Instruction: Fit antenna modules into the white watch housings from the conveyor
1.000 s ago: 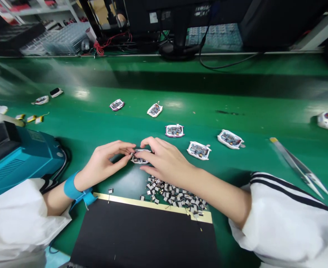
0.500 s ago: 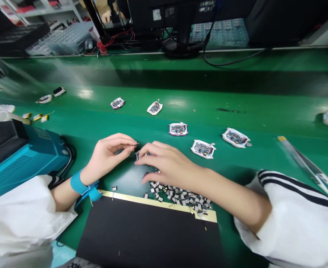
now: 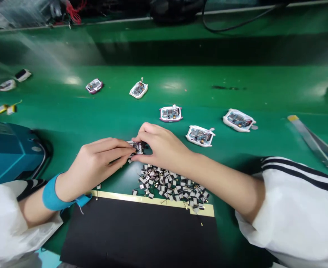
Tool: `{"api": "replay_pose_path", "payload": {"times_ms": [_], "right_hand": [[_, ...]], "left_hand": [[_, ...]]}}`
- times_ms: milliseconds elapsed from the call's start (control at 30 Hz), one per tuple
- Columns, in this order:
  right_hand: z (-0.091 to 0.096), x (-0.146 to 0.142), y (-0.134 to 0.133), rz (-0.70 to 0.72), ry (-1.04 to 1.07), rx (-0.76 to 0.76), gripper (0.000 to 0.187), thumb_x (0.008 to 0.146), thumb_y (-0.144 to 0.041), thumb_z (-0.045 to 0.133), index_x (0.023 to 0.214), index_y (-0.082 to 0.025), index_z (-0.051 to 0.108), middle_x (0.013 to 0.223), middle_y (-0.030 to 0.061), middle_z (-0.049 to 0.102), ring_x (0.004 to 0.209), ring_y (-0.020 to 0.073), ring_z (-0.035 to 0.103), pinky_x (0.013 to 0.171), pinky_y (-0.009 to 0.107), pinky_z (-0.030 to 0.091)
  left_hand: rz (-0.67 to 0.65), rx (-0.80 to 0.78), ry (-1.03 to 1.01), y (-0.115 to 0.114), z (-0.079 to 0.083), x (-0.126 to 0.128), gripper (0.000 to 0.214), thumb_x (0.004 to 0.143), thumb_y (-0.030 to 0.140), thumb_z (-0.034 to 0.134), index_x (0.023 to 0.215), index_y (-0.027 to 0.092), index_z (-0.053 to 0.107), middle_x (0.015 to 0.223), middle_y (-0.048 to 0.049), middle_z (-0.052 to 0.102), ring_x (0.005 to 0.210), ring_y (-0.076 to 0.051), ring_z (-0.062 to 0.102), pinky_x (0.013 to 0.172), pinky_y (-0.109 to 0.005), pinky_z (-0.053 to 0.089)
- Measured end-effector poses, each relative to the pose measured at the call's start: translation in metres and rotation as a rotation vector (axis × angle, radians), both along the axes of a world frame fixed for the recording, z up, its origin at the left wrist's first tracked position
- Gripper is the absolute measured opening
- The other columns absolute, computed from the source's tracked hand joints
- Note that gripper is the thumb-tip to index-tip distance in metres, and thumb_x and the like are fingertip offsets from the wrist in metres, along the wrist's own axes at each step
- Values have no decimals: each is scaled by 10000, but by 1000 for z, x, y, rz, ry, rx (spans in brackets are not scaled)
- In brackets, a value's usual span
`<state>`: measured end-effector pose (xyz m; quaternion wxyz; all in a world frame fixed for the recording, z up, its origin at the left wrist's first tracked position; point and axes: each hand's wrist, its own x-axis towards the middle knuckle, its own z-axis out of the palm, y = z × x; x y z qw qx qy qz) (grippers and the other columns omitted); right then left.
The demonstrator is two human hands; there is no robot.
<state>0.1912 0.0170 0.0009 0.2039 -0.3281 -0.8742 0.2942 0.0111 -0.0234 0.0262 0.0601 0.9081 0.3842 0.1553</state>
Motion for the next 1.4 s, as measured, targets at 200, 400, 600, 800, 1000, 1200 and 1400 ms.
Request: {"api": "replay_pose_path", "payload": {"times_ms": [200,400,600,800,1000,1200,1400], "right_hand": [[-4,2,1,10,52,8,289,699,-346,609,895,-135,583,870,55,531,794,157,517,680,280,417],[-3,2,1,2,51,9,274,696,-343,609,879,-141,581,857,50,525,782,157,511,655,277,405],[-5,3,2,4,53,34,271,702,-354,598,865,-139,582,855,48,519,768,153,508,648,277,399],[-5,3,2,8,44,49,275,710,-362,583,858,-130,578,852,50,513,754,148,504,638,274,395],[-5,3,1,5,30,48,285,699,-359,596,857,-122,580,859,53,514,755,149,505,640,272,394],[-5,3,1,-1,20,45,284,700,-366,591,854,-129,574,867,44,511,768,148,513,650,272,396],[-4,3,1,-18,10,27,246,703,-383,582,834,-176,568,866,19,513,777,145,519,649,268,398]], "left_hand": [[-4,37,87,0,5,2,175,838,179,440,867,138,608,826,-48,628,739,-136,577,643,-241,487],[13,36,87,-1,4,1,150,833,199,460,869,165,602,851,-33,624,760,-134,577,660,-238,486],[3,43,44,0,2,1,126,817,208,493,867,171,603,849,-27,616,760,-131,576,662,-239,484],[14,18,43,0,3,2,128,819,217,488,875,201,602,852,-14,613,755,-127,575,665,-245,482],[8,18,50,0,4,1,125,805,201,509,878,198,610,847,-21,611,764,-136,576,662,-254,477],[29,15,45,-1,3,2,117,802,210,518,865,191,614,846,-19,609,758,-131,571,659,-248,470],[70,-40,53,-2,5,4,119,810,216,503,863,236,608,863,-5,599,776,-135,575,683,-268,471]]}}
